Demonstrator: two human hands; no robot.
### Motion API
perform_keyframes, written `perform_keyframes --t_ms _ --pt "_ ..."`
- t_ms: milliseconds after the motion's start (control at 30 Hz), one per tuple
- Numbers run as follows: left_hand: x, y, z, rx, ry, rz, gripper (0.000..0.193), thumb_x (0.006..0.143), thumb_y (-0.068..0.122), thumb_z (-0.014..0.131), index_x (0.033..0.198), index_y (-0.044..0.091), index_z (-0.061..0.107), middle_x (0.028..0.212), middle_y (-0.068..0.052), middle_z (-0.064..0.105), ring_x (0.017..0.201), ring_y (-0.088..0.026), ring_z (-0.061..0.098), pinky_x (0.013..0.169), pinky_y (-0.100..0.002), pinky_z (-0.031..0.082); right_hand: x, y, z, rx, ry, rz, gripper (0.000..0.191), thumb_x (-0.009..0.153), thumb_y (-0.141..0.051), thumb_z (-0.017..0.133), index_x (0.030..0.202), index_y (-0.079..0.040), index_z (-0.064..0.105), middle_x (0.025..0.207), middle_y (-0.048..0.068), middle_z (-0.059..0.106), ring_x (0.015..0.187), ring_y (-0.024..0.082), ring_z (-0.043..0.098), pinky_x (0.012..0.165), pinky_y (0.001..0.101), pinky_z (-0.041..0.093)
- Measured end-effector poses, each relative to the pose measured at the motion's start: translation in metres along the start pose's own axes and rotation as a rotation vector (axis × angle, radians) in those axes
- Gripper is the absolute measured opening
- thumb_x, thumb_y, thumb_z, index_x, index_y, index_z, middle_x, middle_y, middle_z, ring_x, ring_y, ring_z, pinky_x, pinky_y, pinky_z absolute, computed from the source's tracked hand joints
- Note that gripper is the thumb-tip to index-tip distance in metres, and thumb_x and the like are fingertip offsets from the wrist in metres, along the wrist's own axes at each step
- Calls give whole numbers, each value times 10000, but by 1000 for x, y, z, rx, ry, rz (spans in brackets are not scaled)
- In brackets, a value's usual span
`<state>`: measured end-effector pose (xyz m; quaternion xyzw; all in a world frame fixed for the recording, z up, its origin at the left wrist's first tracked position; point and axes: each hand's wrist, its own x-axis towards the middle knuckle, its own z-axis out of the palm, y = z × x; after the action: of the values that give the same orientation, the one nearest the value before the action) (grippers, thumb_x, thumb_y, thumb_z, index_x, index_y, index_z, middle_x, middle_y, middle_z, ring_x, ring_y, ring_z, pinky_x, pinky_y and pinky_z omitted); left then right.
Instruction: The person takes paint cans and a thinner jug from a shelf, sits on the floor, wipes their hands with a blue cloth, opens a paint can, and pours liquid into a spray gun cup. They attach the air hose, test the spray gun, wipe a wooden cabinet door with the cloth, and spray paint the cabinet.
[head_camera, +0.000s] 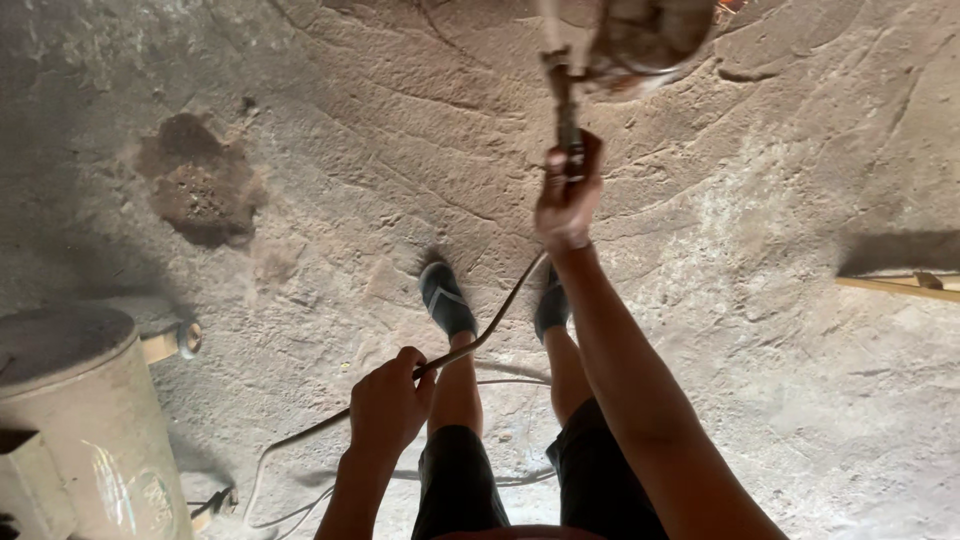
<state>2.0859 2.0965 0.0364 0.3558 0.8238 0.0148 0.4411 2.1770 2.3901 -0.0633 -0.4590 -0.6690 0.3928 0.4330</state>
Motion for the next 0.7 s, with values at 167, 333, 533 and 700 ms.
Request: perform_keyframes --t_ms 167,333,533,700 --pt "3 13 -4 9 -40 -3 201 894 287 692 966 105 648 817 -98 756 741 -319 738 634 -459 567 15 25 -65 39 142 182 560 1079 -569 477 1277 -46 467 767 -11 566 562 71 447 470 244 382" --pt "5 25 -6 14 -3 65 197 891 274 700 965 96 656 803 -110 760 725 -340 732 639 -462 562 25 43 -118 40 315 198 528 1084 -483 568 1339 -30 474 873 71 631 598 106 447 535 258 368" --pt "2 36 -8 -34 30 108 189 878 259 706 958 92 669 796 -126 752 718 -351 727 634 -458 561 48 60 -181 -27 644 286 525 1049 -452 564 1392 -72 451 875 86 749 511 76 482 469 257 419" --pt "-3 29 -21 -35 67 74 181 890 264 705 954 98 672 776 -127 748 715 -346 729 640 -455 560 67 52 -180 97 690 412 467 1057 -459 578 1189 -18 655 738 74 722 432 87 467 412 256 409"
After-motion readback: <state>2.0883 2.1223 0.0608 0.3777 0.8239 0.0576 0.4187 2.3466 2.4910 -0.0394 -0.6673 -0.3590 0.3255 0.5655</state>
